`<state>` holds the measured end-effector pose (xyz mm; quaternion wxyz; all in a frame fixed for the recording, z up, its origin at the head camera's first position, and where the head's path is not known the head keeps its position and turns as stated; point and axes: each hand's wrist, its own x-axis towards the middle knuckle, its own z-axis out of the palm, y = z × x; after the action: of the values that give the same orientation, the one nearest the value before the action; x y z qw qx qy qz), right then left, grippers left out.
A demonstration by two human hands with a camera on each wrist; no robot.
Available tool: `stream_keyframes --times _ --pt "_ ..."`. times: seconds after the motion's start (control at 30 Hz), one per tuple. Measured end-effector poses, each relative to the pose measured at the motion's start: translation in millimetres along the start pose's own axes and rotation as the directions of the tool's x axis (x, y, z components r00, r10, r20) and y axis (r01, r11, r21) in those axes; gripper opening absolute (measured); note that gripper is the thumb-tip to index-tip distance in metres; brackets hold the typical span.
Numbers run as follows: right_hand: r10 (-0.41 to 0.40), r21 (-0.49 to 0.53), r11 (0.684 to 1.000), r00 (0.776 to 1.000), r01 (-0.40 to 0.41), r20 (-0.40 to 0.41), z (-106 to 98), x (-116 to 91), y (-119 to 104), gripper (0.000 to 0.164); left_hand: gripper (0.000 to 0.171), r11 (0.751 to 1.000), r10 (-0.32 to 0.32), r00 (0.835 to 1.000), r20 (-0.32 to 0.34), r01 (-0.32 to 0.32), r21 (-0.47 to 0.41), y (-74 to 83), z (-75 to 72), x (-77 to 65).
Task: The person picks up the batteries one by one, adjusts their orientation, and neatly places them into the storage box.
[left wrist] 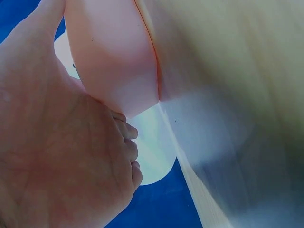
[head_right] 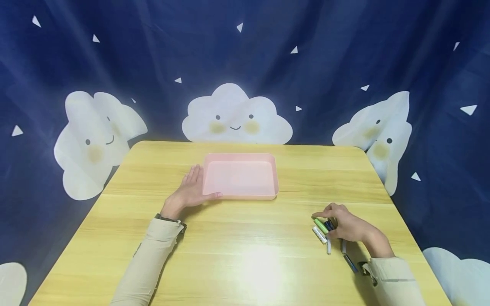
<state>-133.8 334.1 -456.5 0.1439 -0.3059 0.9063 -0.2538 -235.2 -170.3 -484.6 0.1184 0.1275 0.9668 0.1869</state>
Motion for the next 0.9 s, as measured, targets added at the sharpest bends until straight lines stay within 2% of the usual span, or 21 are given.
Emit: stream_keyframes --times 0.37,0.73,0.9 --pt "0.096 0.033 0.995 0.995 -0.097 0.029 5.7 2.9 -0.9 0.058 0.133 1.0 -0.005 1.0 0.001 0.005 0.015 1.2 -0.1 1.7" --pt "0.097 0.049 0.994 0.995 -0.098 0.022 5.7 -0.5 1.6 0.061 0.139 1.0 -0.02 1.0 0.017 0.02 0.006 -3.0 6.1 5.4" --pt "0.08 0.005 0.997 0.997 -0.08 0.001 5.8 -0.4 2.7 0.057 0.139 1.0 -0.016 1.0 0.004 0.016 -0.002 -5.1 8.3 7.7"
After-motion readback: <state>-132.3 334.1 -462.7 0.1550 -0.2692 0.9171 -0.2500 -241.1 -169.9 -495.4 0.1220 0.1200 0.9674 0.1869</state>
